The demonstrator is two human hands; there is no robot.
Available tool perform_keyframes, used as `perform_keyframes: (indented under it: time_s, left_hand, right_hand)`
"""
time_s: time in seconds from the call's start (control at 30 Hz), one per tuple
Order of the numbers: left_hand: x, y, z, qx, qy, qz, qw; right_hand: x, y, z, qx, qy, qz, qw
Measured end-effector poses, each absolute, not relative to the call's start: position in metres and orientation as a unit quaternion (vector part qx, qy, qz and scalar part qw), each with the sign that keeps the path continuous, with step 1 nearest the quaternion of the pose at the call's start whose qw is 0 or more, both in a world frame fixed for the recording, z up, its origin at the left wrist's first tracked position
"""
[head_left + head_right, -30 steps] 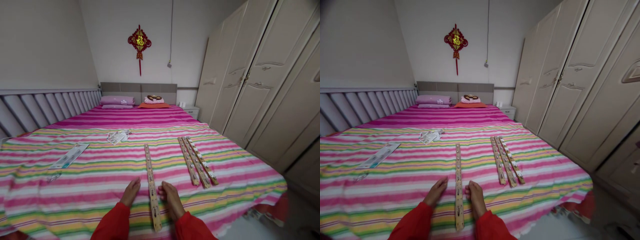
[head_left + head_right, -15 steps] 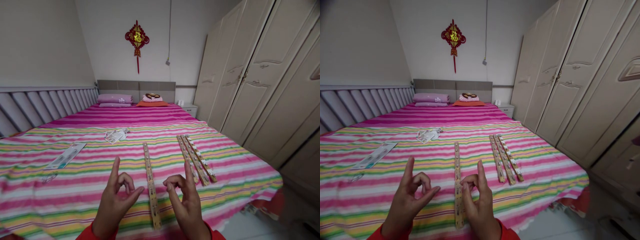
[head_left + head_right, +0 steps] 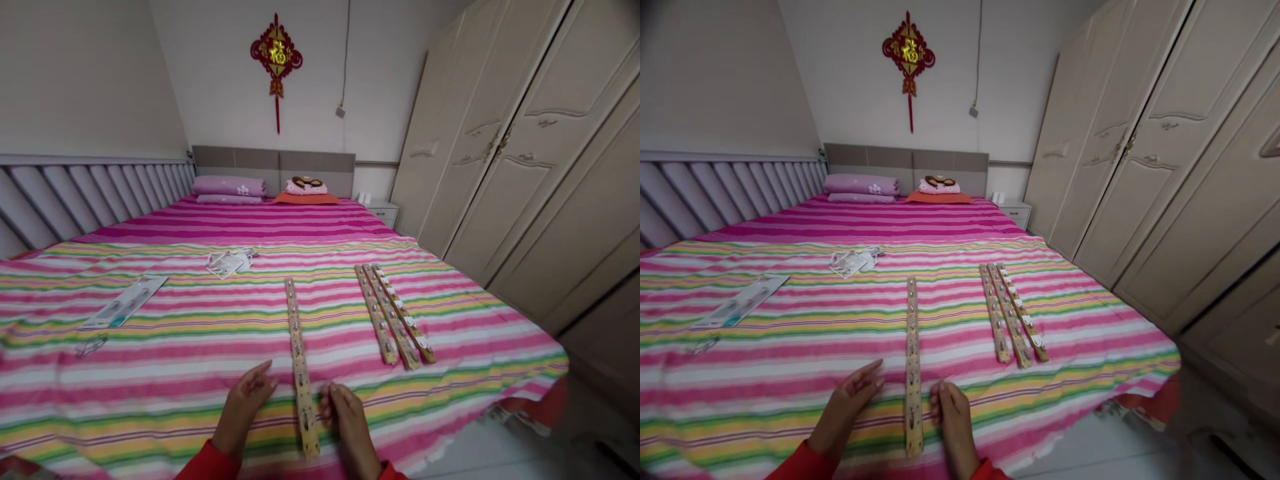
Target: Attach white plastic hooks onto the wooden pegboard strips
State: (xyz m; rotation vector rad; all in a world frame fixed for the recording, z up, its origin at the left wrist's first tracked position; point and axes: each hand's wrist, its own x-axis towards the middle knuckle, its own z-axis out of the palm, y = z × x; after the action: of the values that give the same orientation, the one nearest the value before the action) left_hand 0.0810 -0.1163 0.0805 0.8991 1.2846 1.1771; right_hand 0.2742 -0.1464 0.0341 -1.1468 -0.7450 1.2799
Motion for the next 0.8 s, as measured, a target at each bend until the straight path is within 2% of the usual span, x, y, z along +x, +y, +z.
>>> perform_keyframes:
  time_s: [0.2, 0.33, 0.47, 0.6, 0.8]
  left_hand:
    - [0.097, -0.125, 0.047, 0.265, 0.559, 0.485, 0.618]
    - [0.1, -0.131, 0.036, 0.255, 0.547, 0.476, 0.64]
    - [0.099, -0.134, 0.023, 0.292, 0.553, 0.46, 0.631]
    - [0.101, -0.136, 0.018, 0.321, 0.567, 0.429, 0.625]
    - [0.111, -0.135, 0.038, 0.413, 0.539, 0.516, 0.522]
  right_hand:
    - [0.247, -0.152, 0.009, -0.382, -0.17, 0.748, 0.517]
    - [0.235, -0.149, 0.009, -0.337, -0.09, 0.803, 0.484]
    - [0.226, -0.146, 0.011, -0.277, -0.069, 0.818, 0.5]
    - [0.218, -0.143, 0.019, -0.3, -0.056, 0.797, 0.521]
    - [0.199, -0.118, 0.045, -0.364, -0.13, 0.741, 0.549]
